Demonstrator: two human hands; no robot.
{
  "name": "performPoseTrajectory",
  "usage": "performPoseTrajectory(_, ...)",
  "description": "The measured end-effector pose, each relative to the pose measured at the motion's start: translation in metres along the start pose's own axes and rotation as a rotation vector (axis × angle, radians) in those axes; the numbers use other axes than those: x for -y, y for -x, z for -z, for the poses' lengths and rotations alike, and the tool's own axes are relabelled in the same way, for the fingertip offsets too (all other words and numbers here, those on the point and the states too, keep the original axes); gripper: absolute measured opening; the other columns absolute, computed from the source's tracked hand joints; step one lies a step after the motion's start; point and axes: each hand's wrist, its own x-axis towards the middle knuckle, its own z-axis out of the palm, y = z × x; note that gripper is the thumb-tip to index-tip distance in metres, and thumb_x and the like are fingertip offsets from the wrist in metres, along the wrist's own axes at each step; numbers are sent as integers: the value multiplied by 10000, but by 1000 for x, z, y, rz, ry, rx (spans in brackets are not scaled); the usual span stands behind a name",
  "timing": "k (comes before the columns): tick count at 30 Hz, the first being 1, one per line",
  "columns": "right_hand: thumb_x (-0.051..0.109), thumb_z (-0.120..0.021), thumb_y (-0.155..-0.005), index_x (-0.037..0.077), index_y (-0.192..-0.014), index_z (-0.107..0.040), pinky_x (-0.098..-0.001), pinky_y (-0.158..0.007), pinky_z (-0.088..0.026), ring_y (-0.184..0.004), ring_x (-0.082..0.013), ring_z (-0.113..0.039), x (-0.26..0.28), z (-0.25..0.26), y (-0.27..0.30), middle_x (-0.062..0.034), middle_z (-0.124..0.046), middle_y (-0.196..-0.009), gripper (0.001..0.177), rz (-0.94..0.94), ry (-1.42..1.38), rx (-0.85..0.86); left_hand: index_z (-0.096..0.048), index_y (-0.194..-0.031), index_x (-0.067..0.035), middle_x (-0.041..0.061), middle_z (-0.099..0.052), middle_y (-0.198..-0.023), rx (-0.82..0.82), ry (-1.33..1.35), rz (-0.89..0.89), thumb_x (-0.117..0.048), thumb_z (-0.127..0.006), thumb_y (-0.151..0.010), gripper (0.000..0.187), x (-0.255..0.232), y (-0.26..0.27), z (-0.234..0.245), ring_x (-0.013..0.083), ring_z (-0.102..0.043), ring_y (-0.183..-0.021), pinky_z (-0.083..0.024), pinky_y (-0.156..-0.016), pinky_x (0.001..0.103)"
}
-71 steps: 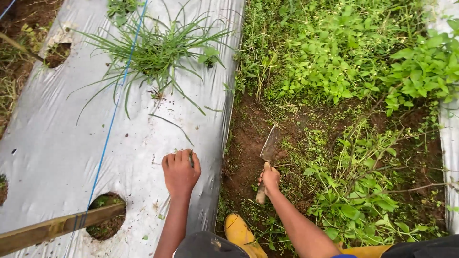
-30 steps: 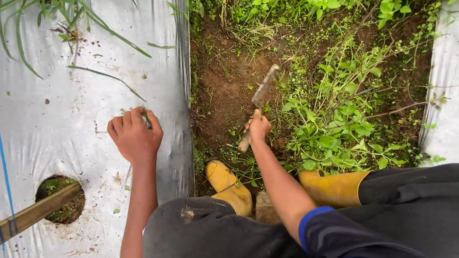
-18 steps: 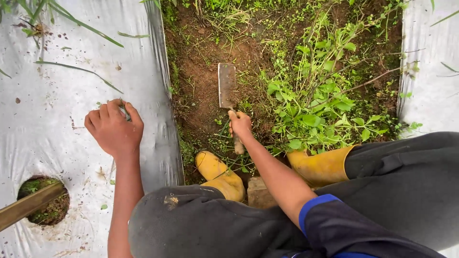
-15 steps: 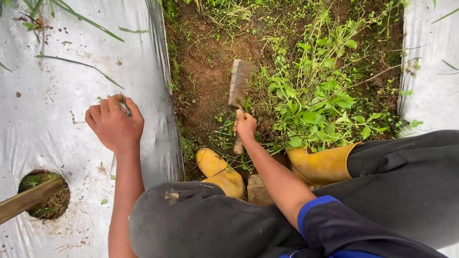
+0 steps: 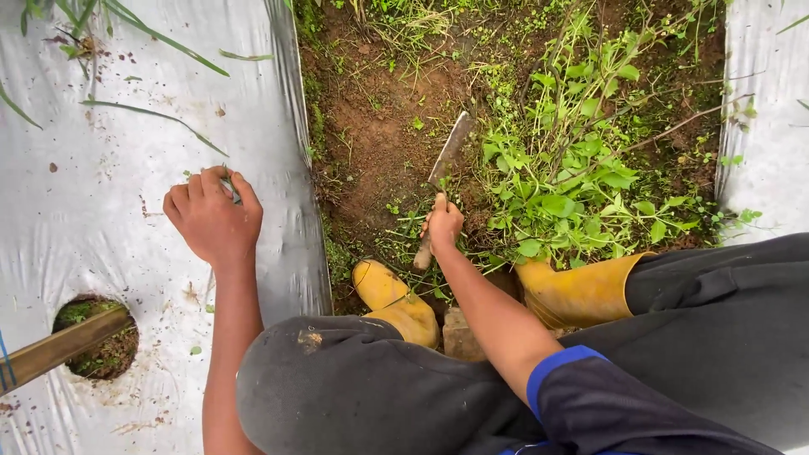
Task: The person uses a small hand hoe to cut and remove weeds growing along the edge of a white plastic mulch sheet in a garden. They repeatedly scrape the soil and pull out the uprooted plants by hand.
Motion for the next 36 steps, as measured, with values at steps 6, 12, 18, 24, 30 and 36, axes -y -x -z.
performPoseTrajectory(6, 302, -618, -1046, -13, -1008, -676, -305, -322, -543, -402, -139, -600, 4, -2, 2, -81, -627, -590, 323, 136, 294, 380, -730, -1014, -184, -19, -603, -802, -7, -30, 7, -249, -814, -948, 125, 2, 4, -8, 206, -595, -915, -449, -1008, 411)
performPoseTrajectory(12, 311, -542, -1077, 27, -952, -639, -280, -326, -525, -417, -130, -572, -7, -14, 11, -58, -602, -614, 325, -21, 92, 168, -745, -1015, -173, -15, -628, -807, 11, -19, 29, -230, -826, -937, 126, -1, 2, -4, 205, -596, -923, -440, -1012, 414)
performPoseTrajectory(18, 343, -582, -1083, -12, -1189, -641, -267, -335, -561, -437, -120, -601, 2, -12, -11, -47, -606, -659, 376, 124, 482, 278, -745, -1019, -160, -2, -627, -808, 34, -12, 19, -227, -812, -948, 119, 0, 1, -2, 208, -595, -919, -457, -995, 416)
performPoseTrajectory(24, 318, -525, -1077, 8, -902, -630, -312, -349, -551, -426, -156, -589, 14, 28, -15, -104, -610, -628, 371, 58, 35, -150, -753, -1018, -169, -14, -634, -799, 18, -29, 34, -241, -837, -944, 132, 1, 5, -10, 207, -589, -915, -441, -1007, 422)
performPoseTrajectory(30, 326, -560, -1050, 18, -864, -611, -324, -301, -509, -385, -180, -576, 9, 32, -26, -144, -612, -605, 364, 55, -79, -267, -741, -1011, -165, -14, -603, -784, 23, 12, 5, -222, -819, -962, 108, 2, 2, -4, 199, -578, -905, -445, -1013, 407)
performPoseTrajectory(36, 314, -557, -1082, 111, -940, -634, -260, -392, -505, -469, -92, -554, 21, 32, 22, 5, -620, -695, 259, 34, 315, 96, -748, -991, -135, -10, -612, -813, -91, 19, -72, -203, -700, -1036, 94, -5, -5, 11, 229, -535, -802, -448, -926, 376)
